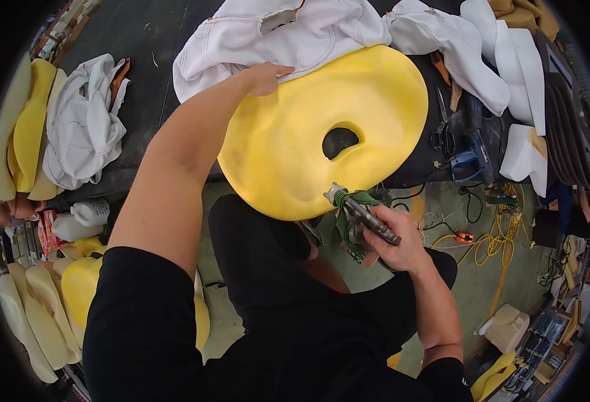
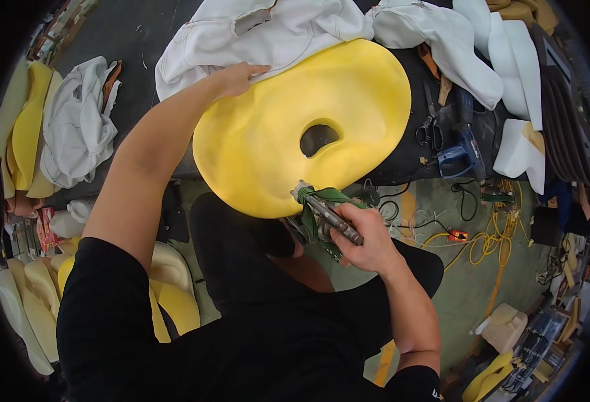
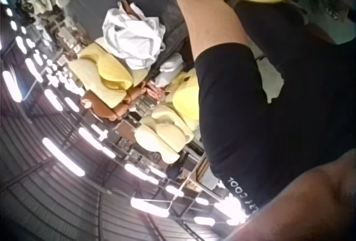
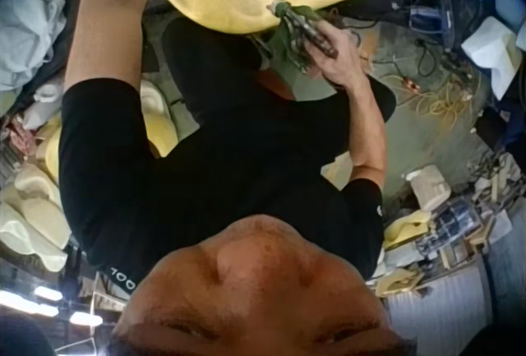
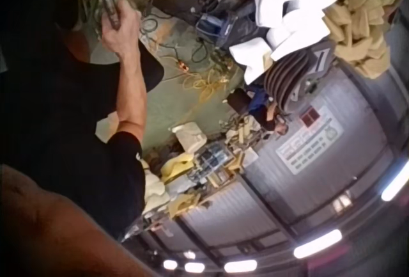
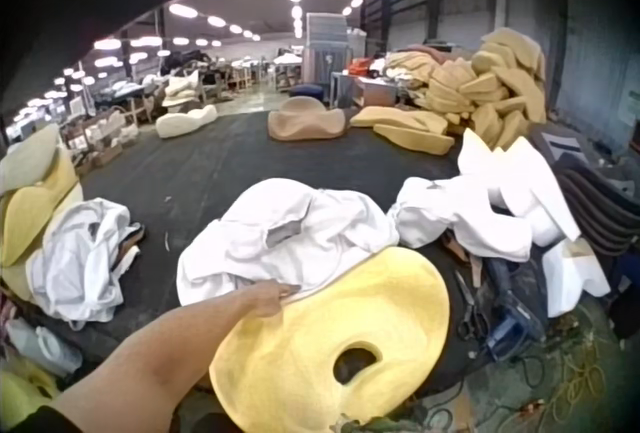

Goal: Applying adhesive and fitting a leather cover onto a foam seat cushion, followed by trimming excess fabric.

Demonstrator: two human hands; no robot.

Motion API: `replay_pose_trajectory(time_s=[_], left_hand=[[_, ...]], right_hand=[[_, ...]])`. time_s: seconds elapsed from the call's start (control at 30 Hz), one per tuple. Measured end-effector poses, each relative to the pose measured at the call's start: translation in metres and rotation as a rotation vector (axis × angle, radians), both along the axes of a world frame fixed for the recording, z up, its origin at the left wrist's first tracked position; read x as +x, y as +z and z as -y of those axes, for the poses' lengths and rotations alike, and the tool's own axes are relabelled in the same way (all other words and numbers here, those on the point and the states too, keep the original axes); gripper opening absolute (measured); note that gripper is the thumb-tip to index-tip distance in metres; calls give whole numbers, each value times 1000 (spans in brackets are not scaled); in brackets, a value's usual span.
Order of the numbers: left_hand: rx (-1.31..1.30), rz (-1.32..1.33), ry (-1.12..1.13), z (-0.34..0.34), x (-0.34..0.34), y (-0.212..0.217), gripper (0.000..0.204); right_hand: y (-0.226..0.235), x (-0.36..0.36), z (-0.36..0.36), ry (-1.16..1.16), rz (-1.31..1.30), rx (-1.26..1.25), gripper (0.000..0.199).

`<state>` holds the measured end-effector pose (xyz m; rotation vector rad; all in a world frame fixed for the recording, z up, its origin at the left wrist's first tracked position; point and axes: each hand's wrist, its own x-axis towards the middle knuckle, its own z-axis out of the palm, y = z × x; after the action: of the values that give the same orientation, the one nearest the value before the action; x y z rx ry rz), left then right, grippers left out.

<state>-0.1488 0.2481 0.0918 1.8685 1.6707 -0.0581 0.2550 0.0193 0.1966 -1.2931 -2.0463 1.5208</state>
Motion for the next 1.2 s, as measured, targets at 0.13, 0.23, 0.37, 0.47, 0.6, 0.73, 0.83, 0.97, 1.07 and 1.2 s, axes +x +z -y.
replay_pose_trajectory(time_s=[0.13,0.23,0.37,0.47,0.6,0.73,0.83,0.97,1.07,1.2], left_hand=[[55,-125,-39,1,3,-2,90],[76,-148,-49,1,1,-5,90],[73,-135,-43,-3,3,-7,91],[73,-140,-48,-4,0,-9,91],[48,-139,-42,-4,-3,-8,92],[54,-162,-49,-6,-1,-9,92],[60,-140,-38,-4,0,-7,92],[73,-156,-56,-5,-4,-8,92],[56,-155,-49,-4,-2,-6,92],[44,-146,-32,-3,-4,-5,92]], right_hand=[[-5,1,-1,-1,3,94,11],[-7,0,0,-86,-19,138,10],[-12,7,-4,-203,30,216,10],[-4,11,-9,-209,18,242,10],[7,20,-13,-65,12,130,11],[10,27,-10,53,13,79,10],[5,28,-6,30,19,85,11],[-6,32,-2,-148,56,177,12],[-5,32,-2,-215,72,204,12],[-1,38,-6,-129,115,232,14]])
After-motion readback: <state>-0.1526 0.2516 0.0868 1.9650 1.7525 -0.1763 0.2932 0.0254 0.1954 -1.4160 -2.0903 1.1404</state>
